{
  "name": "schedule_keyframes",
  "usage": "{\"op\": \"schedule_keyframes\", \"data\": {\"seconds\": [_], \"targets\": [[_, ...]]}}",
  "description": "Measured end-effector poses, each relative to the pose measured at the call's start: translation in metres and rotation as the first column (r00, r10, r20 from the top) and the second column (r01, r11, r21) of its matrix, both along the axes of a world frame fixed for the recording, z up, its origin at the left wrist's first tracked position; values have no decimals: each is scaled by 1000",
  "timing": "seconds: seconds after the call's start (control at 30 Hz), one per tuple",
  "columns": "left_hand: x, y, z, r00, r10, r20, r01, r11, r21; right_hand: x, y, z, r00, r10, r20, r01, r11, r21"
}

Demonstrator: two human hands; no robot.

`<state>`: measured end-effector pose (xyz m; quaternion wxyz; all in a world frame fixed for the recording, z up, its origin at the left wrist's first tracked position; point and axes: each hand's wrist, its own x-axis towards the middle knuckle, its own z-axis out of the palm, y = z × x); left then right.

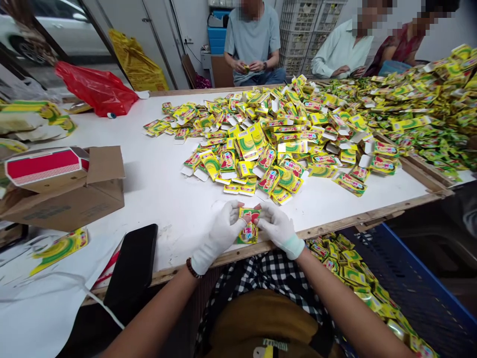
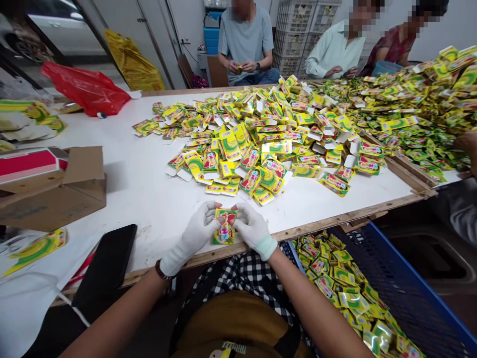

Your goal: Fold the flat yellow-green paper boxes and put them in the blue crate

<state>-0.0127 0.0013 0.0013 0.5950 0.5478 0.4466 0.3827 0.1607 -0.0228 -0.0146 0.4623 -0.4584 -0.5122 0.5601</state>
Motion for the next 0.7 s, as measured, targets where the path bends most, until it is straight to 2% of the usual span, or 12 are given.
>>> {"op": "schedule_keyframes", "data": {"seconds": [0.07,0.17,0.23,0.33,0.4,0.47,0.5,0.53,0.57,0.6,0.63,0.7], "targets": [[2,0,3,999,-44,31,45,997,-61,1,1,3,996,-4,-94,1,999,-38],[5,-2,11,989,-117,-91,107,988,-113,12,-9,14,998,-18,-57,18,1000,-15],[7,0,18,985,-88,-149,71,991,-117,28,-25,23,997,-73,-27,73,997,-16],[21,5,31,990,-51,-134,37,994,-107,63,-62,25,981,-175,-86,164,978,-127],[44,4,43,989,-111,-102,101,990,-101,86,-92,10,960,-266,-84,243,945,-218],[79,-4,58,963,-264,-52,262,964,-43,102,-123,-18,925,-380,11,370,893,-256],[98,-9,65,930,-367,-29,368,930,23,107,-137,-36,899,-431,80,436,861,-261],[117,-14,72,877,-481,-3,478,871,119,110,-150,-54,873,-465,150,488,835,-255],[134,-17,77,821,-571,-7,557,798,231,112,-160,-72,858,-462,222,510,817,-268],[147,-17,79,792,-607,-62,590,736,332,113,-168,-88,844,-460,275,530,792,-302],[154,-14,79,791,-595,-143,593,688,418,113,-173,-101,837,-449,313,541,763,-353],[153,3,69,841,-418,-343,541,656,526,112,-175,-116,846,-410,342,527,741,-417]]}}
